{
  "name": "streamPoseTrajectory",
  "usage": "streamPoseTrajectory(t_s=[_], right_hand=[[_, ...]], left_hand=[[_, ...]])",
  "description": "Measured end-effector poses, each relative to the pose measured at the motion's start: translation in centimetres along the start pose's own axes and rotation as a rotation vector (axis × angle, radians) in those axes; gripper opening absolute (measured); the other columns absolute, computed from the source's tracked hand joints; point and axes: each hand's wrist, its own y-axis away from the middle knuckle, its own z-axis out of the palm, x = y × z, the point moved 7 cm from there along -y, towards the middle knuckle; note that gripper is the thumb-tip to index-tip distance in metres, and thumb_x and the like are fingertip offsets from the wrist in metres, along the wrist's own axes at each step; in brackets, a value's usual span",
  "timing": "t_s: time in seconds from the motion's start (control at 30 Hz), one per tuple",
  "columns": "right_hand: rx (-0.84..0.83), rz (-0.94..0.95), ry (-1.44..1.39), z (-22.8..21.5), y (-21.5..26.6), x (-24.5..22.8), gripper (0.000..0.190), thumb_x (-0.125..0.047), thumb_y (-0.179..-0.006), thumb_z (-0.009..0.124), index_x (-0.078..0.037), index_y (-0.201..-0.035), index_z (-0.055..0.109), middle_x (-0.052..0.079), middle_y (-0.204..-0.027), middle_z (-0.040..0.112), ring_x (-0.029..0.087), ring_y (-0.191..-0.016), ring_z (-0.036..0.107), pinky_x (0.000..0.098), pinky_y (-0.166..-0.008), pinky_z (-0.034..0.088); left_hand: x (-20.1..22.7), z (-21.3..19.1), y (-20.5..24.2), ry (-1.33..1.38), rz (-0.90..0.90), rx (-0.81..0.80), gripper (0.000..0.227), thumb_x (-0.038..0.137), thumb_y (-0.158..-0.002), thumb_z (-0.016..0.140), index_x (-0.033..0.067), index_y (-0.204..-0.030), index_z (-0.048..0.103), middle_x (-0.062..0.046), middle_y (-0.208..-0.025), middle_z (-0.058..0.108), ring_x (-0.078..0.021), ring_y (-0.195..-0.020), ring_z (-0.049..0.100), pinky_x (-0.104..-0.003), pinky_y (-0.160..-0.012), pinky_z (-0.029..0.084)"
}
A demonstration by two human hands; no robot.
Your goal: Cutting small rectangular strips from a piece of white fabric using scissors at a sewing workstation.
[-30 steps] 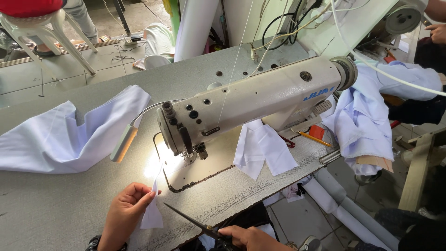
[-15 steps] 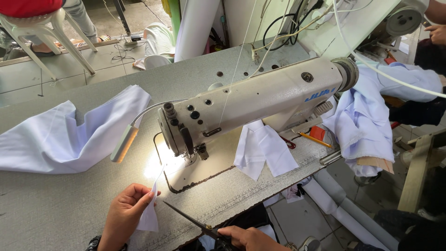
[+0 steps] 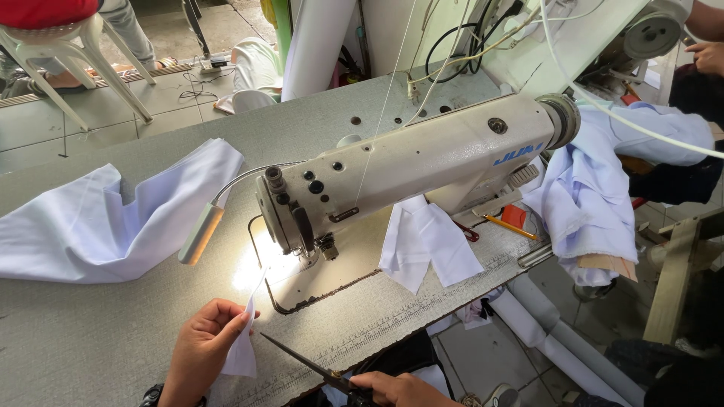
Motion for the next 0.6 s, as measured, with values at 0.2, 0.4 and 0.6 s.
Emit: streamPoseTrajectory(t_s=[0.2, 0.4, 0.6], right_hand=[[-0.005, 0.044, -0.018, -0.1, 0.1, -0.3, 0.068, -0.04, -0.099, 0.066, -0.023, -0.161, 0.045, -0.004, -0.095, 0.065, 0.003, -0.079, 0.055, 0.0236, -0.074, 0.037], [0.006, 0.009, 0.011, -0.1, -0.2, 0.3, 0.062, -0.042, -0.1, 0.064, -0.023, -0.158, 0.049, -0.006, -0.078, 0.051, 0.003, -0.068, 0.044, 0.0233, -0.067, 0.032], [-0.001, 0.03, -0.002, 0.1, -0.2, 0.4, 0.067, -0.041, -0.1, 0.065, -0.022, -0.161, 0.045, -0.006, -0.086, 0.058, 0.003, -0.074, 0.051, 0.0235, -0.072, 0.036]], left_hand=[[-0.3, 0.0, -0.1, 0.026, 0.007, 0.007, 0.011, 0.011, -0.091, 0.074, 0.0017, -0.085, 0.075, -0.011, -0.071, 0.078, -0.0169, -0.068, 0.069, -0.029, -0.071, 0.051], [-0.4, 0.0, -0.1, 0.049, 0.035, -0.008, 0.011, 0.01, -0.091, 0.074, 0.0005, -0.085, 0.075, -0.012, -0.071, 0.077, -0.0171, -0.069, 0.069, -0.028, -0.072, 0.051], [-1.4, 0.0, -0.5, 0.078, 0.028, -0.009, 0.011, 0.008, -0.091, 0.075, -0.0009, -0.085, 0.077, -0.011, -0.072, 0.076, -0.0154, -0.067, 0.065, -0.027, -0.066, 0.048]])
